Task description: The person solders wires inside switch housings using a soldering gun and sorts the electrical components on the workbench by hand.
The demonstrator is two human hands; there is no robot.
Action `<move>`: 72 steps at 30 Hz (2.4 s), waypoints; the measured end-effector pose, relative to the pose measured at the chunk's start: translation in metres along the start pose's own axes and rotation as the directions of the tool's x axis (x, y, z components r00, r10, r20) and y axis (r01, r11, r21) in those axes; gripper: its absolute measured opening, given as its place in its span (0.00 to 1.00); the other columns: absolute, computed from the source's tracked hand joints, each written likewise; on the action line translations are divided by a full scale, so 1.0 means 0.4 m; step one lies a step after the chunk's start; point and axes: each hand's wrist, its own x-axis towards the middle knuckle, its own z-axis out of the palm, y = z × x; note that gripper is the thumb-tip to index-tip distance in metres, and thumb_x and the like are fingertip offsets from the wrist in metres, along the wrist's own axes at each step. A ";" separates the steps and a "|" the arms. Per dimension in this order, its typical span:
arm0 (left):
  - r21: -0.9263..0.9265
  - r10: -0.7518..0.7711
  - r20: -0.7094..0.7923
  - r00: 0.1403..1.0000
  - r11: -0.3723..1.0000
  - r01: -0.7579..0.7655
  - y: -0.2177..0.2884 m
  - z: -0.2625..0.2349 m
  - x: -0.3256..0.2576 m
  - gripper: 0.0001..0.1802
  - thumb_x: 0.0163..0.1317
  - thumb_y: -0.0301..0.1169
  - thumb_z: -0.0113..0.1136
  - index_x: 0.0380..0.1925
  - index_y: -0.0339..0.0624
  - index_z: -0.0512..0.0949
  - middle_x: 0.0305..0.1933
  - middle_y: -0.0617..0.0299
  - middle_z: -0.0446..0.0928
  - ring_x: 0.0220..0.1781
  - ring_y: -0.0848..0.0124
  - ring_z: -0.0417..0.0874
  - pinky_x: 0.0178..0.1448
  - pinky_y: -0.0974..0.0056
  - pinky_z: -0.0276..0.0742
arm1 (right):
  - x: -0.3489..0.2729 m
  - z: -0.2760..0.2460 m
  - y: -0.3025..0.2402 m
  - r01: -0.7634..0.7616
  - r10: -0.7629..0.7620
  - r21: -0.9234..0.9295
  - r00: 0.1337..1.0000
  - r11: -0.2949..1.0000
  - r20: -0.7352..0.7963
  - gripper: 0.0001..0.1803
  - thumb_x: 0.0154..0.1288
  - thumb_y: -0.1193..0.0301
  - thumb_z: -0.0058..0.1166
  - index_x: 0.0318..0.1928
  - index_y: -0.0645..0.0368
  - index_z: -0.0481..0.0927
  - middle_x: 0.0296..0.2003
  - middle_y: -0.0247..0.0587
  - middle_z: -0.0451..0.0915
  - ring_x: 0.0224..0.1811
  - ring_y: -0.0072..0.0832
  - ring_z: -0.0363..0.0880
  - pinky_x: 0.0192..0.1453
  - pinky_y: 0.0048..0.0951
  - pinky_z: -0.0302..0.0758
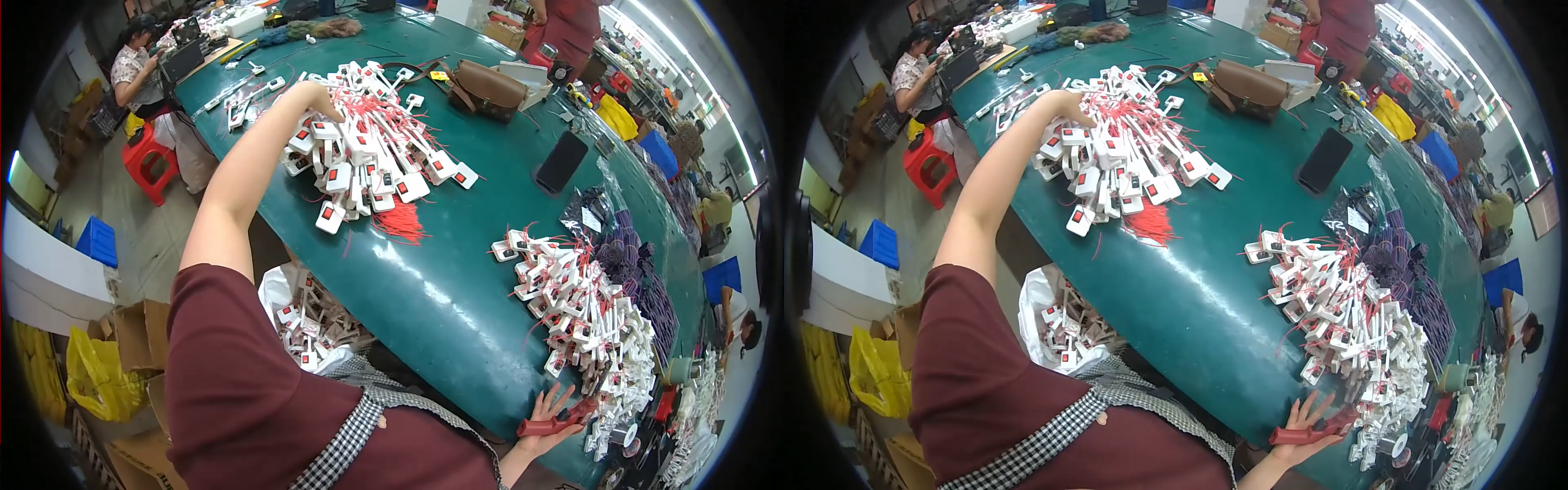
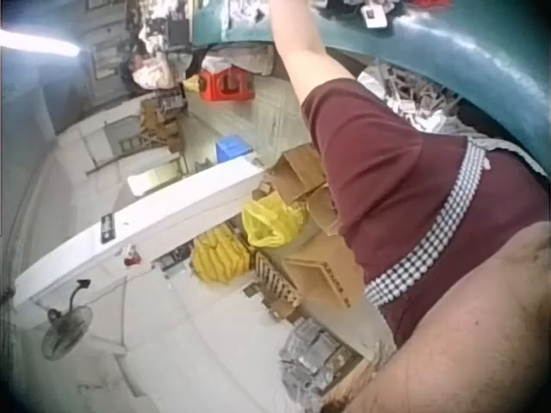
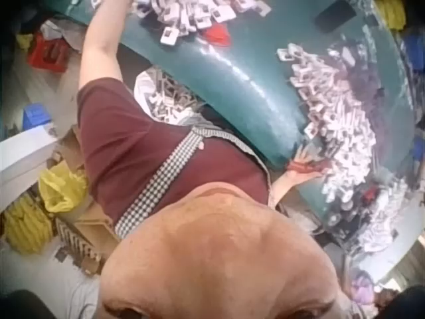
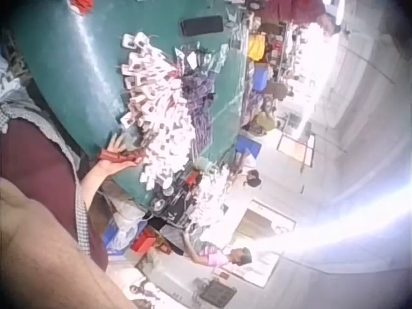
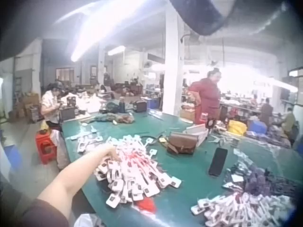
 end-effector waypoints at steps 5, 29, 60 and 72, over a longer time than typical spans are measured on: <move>-0.061 -0.010 0.027 1.000 0.998 0.011 0.000 -0.037 -0.049 0.42 0.33 0.57 0.66 0.45 0.36 0.76 0.49 0.48 0.75 0.46 0.56 0.78 0.48 0.58 0.74 | -0.004 -0.005 -0.002 0.013 -0.013 -0.022 1.000 1.000 0.005 0.32 0.64 0.52 0.42 0.66 0.31 0.47 0.68 0.37 0.45 0.69 0.47 0.42 0.66 0.60 0.46; -0.053 -0.107 -0.201 0.974 0.994 0.098 0.057 0.023 -0.030 0.51 0.34 0.38 0.66 0.60 0.32 0.55 0.49 0.41 0.73 0.48 0.55 0.77 0.50 0.60 0.73 | -0.005 -0.024 -0.018 -0.016 0.017 0.019 0.999 1.000 -0.044 0.37 0.61 0.54 0.49 0.66 0.49 0.50 0.65 0.38 0.53 0.62 0.37 0.60 0.64 0.47 0.57; -0.195 -0.119 -0.533 0.838 0.981 0.016 0.115 0.032 -0.176 0.23 0.47 0.35 0.55 0.41 0.30 0.67 0.39 0.42 0.77 0.45 0.48 0.78 0.55 0.32 0.50 | -0.001 -0.036 -0.018 -0.103 0.098 0.119 0.994 0.988 0.049 0.39 0.61 0.51 0.47 0.65 0.56 0.49 0.60 0.44 0.62 0.58 0.38 0.64 0.63 0.43 0.57; -0.659 0.055 -0.414 0.909 0.671 -0.341 0.237 0.009 -0.353 0.21 0.51 0.34 0.55 0.44 0.39 0.65 0.30 0.56 0.72 0.32 0.68 0.75 0.32 0.63 0.73 | 0.000 -0.029 -0.021 -0.079 0.082 0.124 0.996 0.989 -0.019 0.37 0.59 0.55 0.52 0.64 0.56 0.53 0.58 0.40 0.64 0.55 0.35 0.67 0.61 0.43 0.60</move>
